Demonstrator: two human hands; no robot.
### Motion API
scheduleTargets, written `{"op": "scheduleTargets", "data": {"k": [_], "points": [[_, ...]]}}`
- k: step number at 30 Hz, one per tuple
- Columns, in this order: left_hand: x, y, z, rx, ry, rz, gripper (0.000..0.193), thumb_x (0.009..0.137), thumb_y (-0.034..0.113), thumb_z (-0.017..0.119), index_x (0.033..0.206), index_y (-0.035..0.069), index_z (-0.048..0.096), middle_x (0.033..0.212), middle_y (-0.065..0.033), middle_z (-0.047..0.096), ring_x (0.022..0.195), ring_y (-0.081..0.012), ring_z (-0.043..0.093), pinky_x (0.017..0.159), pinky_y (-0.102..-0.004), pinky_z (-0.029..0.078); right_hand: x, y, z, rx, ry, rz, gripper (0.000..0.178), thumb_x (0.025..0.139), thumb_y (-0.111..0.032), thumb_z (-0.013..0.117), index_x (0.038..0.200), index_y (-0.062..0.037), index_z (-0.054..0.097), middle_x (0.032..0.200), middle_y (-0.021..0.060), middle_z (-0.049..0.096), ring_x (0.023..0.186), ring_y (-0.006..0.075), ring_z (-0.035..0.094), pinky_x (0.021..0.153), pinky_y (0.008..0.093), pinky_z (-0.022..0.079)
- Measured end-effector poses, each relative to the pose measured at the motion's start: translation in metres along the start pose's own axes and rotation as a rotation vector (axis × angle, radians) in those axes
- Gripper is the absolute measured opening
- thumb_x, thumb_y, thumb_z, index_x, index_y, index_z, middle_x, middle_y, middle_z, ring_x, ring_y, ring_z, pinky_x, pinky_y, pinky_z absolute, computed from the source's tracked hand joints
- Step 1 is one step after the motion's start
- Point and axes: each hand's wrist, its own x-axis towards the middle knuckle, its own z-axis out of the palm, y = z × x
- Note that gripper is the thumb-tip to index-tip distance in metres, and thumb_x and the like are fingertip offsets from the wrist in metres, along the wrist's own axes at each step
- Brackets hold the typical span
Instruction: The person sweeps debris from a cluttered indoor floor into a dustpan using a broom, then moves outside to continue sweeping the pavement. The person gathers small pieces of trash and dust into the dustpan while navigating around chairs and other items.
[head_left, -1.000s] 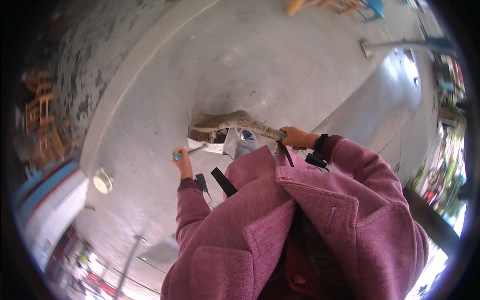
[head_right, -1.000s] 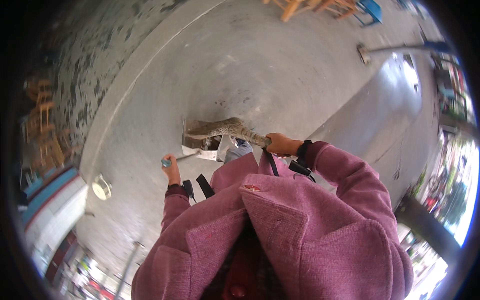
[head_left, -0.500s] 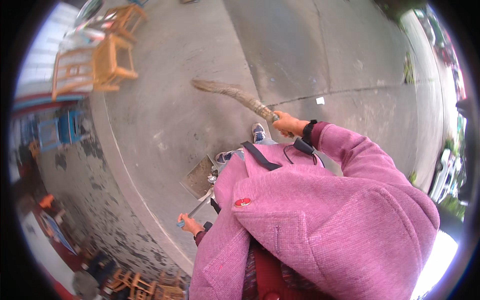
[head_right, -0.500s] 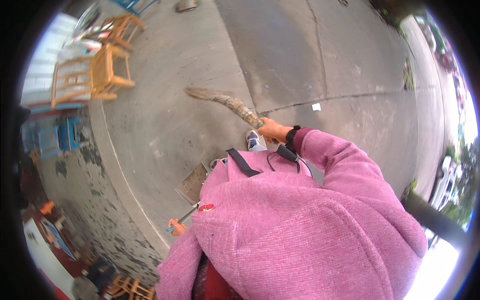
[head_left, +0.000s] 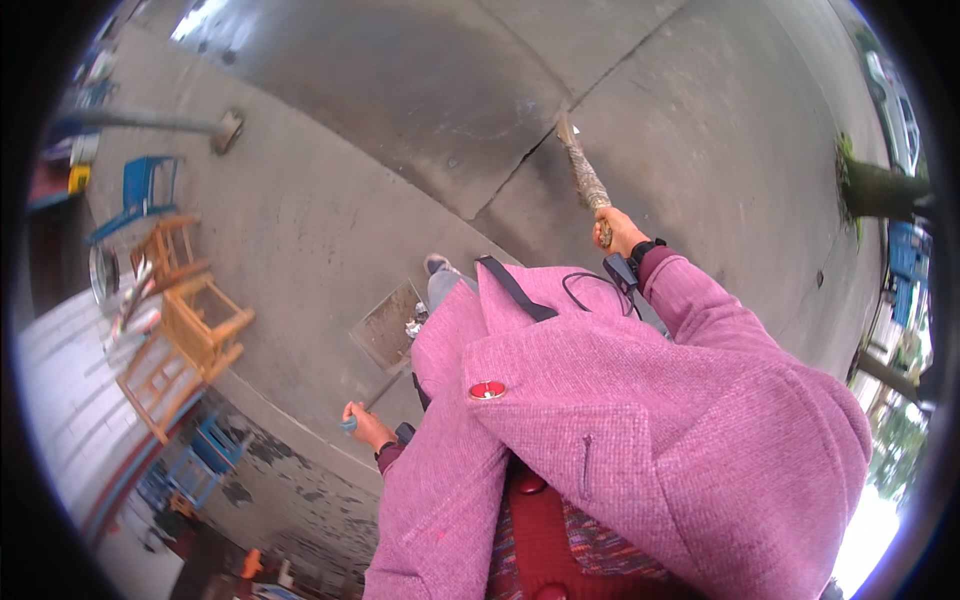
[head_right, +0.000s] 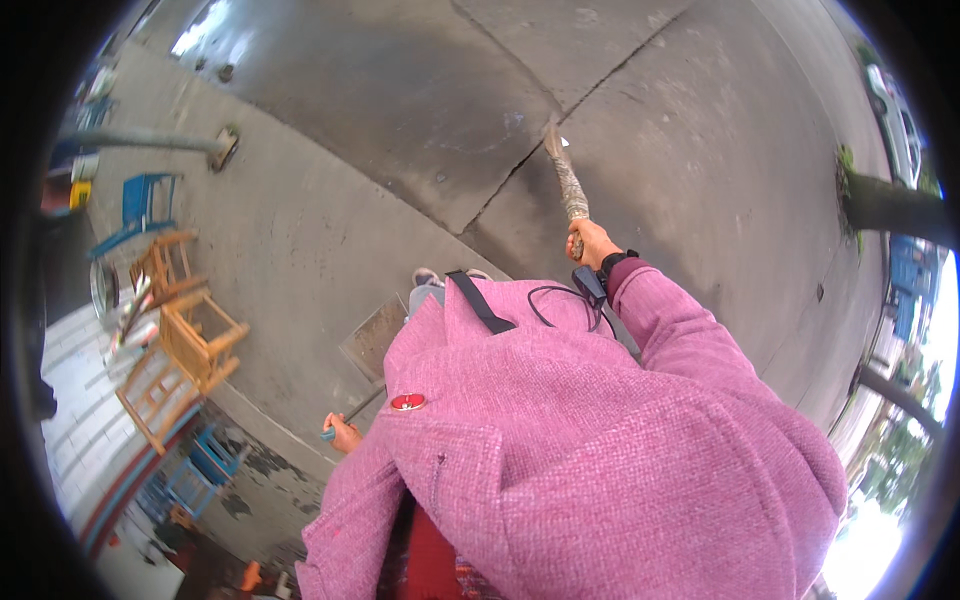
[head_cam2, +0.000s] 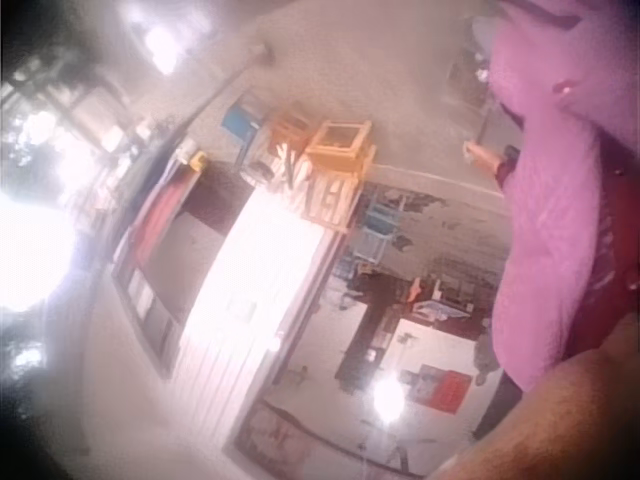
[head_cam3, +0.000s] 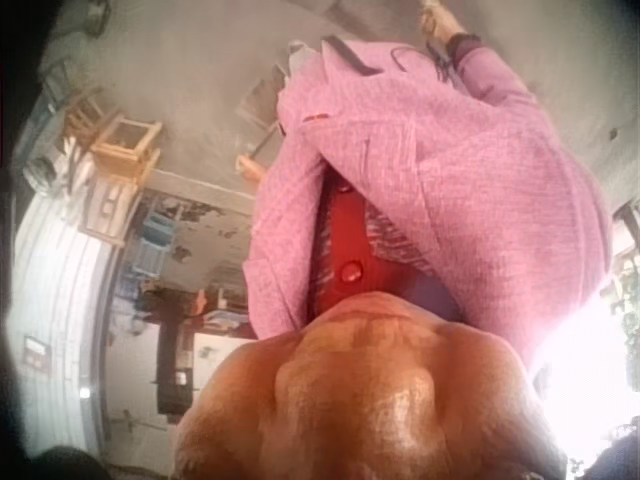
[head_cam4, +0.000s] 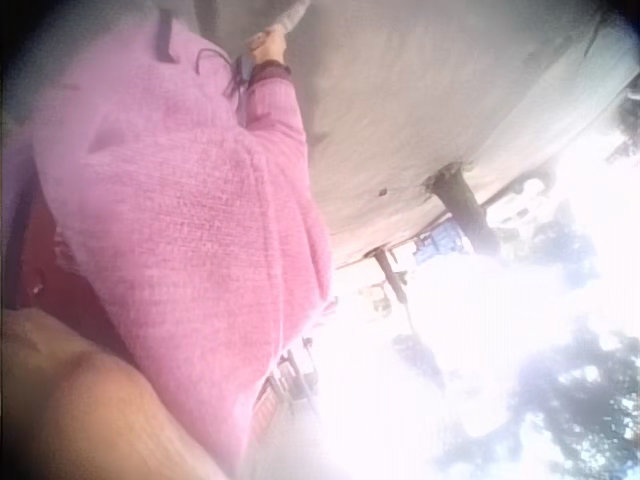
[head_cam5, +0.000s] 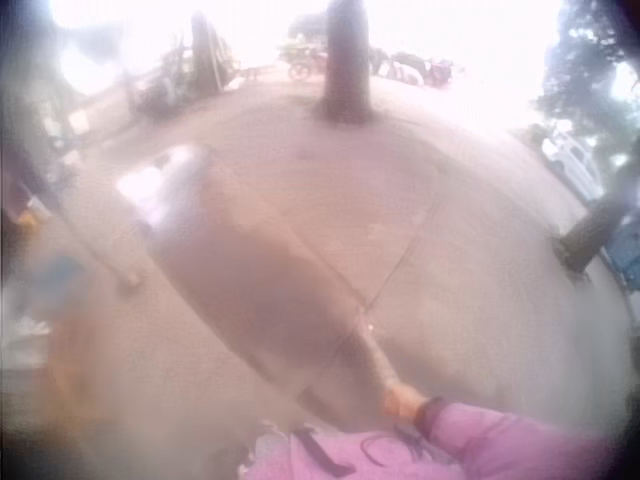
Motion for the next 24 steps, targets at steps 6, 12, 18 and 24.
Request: {"op": "scheduleTargets", "data": {"k": [6,12,18,24], "points": [[0.0,0.083,-0.018,0.07,-0.293,0.213,0.022,0.085,0.019,0.057,0.105,0.01,0.057,0.094,-0.0018,0.058,0.075,-0.01,0.05,0.06,-0.0253,0.038,-0.095,0.037,-0.058,0.161,0.144,-0.059,0.014,0.077,-0.006,0.055,0.086,-0.0057,0.045,0.064,0.0078,0.049,0.047,0.0174,0.049,0.041,0.0318,0.047],[-0.012,0.178,-0.016,0.13,-0.567,0.473,0.015,0.083,0.009,0.06,0.098,0.007,0.061,0.087,0.0011,0.058,0.074,-0.0112,0.053,0.066,-0.026,0.043,-0.257,0.112,-0.093,0.282,-0.028,-0.107,0.012,0.079,-0.008,0.056,0.079,-0.0064,0.044,0.058,0.0042,0.049,0.045,0.014,0.049,0.039,0.0284,0.044],[-0.059,0.214,-0.067,0.16,-0.866,0.94,0.009,0.084,0.006,0.06,0.091,0.002,0.062,0.087,-0.0035,0.063,0.081,-0.0124,0.057,0.075,-0.0281,0.047,-0.484,0.213,-0.147,0.209,0.024,-0.069,0.012,0.08,-0.009,0.056,0.081,-0.0069,0.044,0.058,0.0021,0.05,0.043,0.0106,0.047,0.037,0.0242,0.042],[-0.055,0.22,-0.101,0.375,-1.082,1.038,0.008,0.082,0.005,0.061,0.088,0.001,0.063,0.082,-0.0055,0.064,0.077,-0.0126,0.059,0.073,-0.0281,0.048,-0.554,0.368,-0.116,0.218,0.14,-0.124,0.013,0.081,-0.009,0.055,0.089,-0.0086,0.044,0.061,0.0011,0.048,0.046,0.0098,0.047,0.038,0.025,0.041]]}}
